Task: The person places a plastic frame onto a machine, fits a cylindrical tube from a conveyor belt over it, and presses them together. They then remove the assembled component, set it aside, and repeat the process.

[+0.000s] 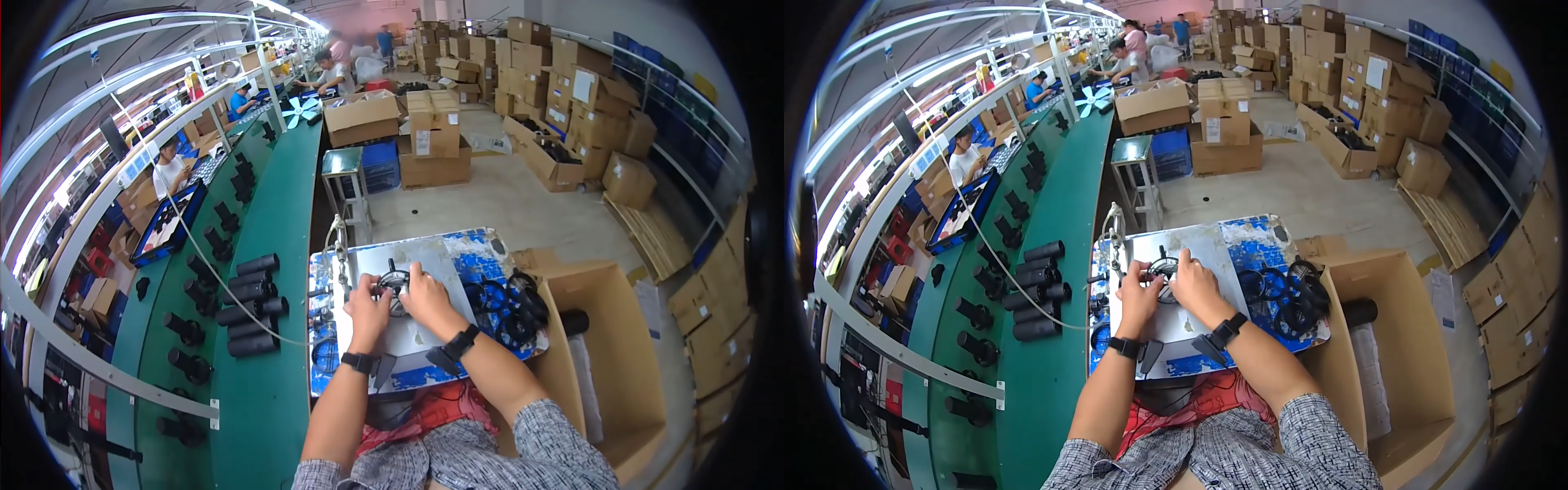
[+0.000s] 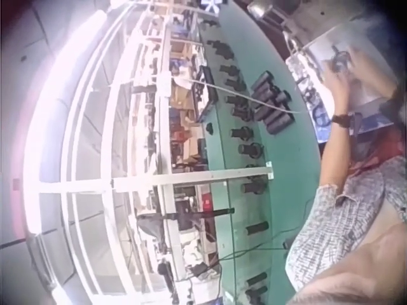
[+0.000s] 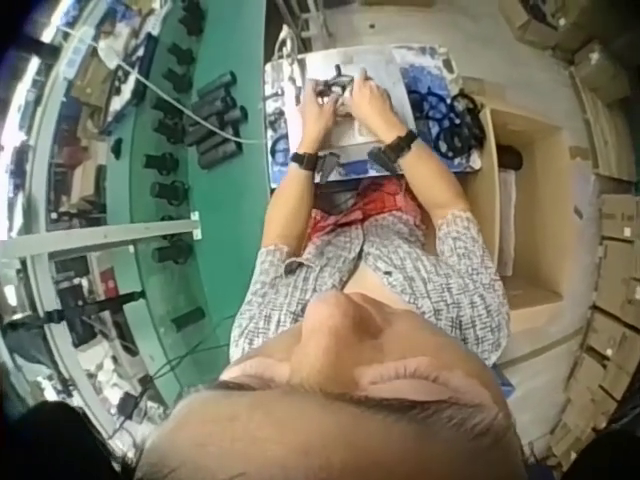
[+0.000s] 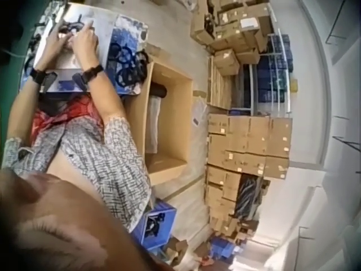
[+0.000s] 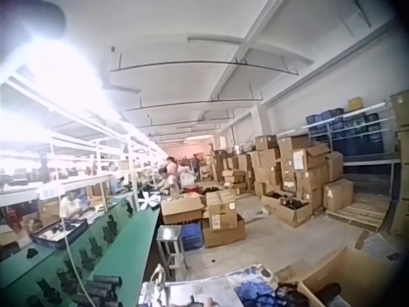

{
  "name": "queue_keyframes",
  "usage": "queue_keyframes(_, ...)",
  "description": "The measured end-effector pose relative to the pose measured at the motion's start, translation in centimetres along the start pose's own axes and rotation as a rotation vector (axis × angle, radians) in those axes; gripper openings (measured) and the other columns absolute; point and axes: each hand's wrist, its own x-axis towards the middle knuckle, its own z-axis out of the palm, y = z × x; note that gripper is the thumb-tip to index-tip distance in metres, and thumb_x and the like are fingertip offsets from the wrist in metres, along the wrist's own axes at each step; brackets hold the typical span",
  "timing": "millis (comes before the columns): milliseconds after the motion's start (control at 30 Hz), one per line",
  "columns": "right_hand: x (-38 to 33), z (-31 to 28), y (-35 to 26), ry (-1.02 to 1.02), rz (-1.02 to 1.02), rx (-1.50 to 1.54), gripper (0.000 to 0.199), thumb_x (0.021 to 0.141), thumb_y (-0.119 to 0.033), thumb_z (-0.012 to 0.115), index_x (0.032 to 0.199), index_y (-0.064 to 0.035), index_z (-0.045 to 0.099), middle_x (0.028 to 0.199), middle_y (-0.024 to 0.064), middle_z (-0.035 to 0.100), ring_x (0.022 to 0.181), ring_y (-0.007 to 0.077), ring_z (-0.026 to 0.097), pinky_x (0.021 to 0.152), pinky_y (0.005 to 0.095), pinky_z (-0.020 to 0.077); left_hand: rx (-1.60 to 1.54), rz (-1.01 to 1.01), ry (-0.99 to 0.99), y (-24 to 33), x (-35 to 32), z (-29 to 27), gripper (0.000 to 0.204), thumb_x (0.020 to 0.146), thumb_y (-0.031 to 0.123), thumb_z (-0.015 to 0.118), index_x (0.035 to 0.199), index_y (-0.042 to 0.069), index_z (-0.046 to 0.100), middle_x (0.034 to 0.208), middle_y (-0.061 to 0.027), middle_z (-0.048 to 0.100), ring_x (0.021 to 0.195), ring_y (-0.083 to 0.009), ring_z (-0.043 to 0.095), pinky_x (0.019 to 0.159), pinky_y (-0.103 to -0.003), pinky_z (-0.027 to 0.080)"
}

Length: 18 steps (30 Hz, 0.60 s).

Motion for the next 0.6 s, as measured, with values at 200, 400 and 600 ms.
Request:
queue_keyframes(200,2.4,0.6,0.7,-0.049,0.018,-0.012,0.050,0.083,-0.015,0.075,0.125,0.0034,0.056,0.122,0.0311,0.063,0.106,0.0522,0.069,0.092,0.0567,0.0594,0.445,0.057,0.127,0.1,1.4,0.6,0.037,0.086,0.031,0.085,0.117,0.016,0.072,0.118,-0.0113,0.066,0.115,-0.0361,0.059,0.096,-0.057,0.041)
queue_keyframes(400,2.3,0.5,3.0,-0.173,-0.050,0.010,0.062,0.087,-0.025,0.076,0.146,-0.0089,0.063,0.132,0.0280,0.057,0.111,0.0506,0.070,0.096,0.0545,0.0593,0.550,0.106,0.018,1.2,-0.2,-0.8,0.032,0.093,0.037,0.078,0.115,0.013,0.078,0.117,-0.0127,0.062,0.113,-0.0354,0.060,0.094,-0.054,0.044)
queue_keyframes(600,0.8,-1.4,1.5,-0.256,-0.066,-0.131,0.103,0.073,-0.047,0.088,0.156,-0.0019,0.047,0.144,0.0194,0.050,0.122,0.0404,0.067,0.101,0.0509,0.0575,0.050,0.004,0.238,-5.2,1.6,-7.2,0.022,0.102,0.020,0.069,0.116,0.004,0.076,0.107,-0.0142,0.068,0.099,-0.0300,0.067,0.090,-0.042,0.053)
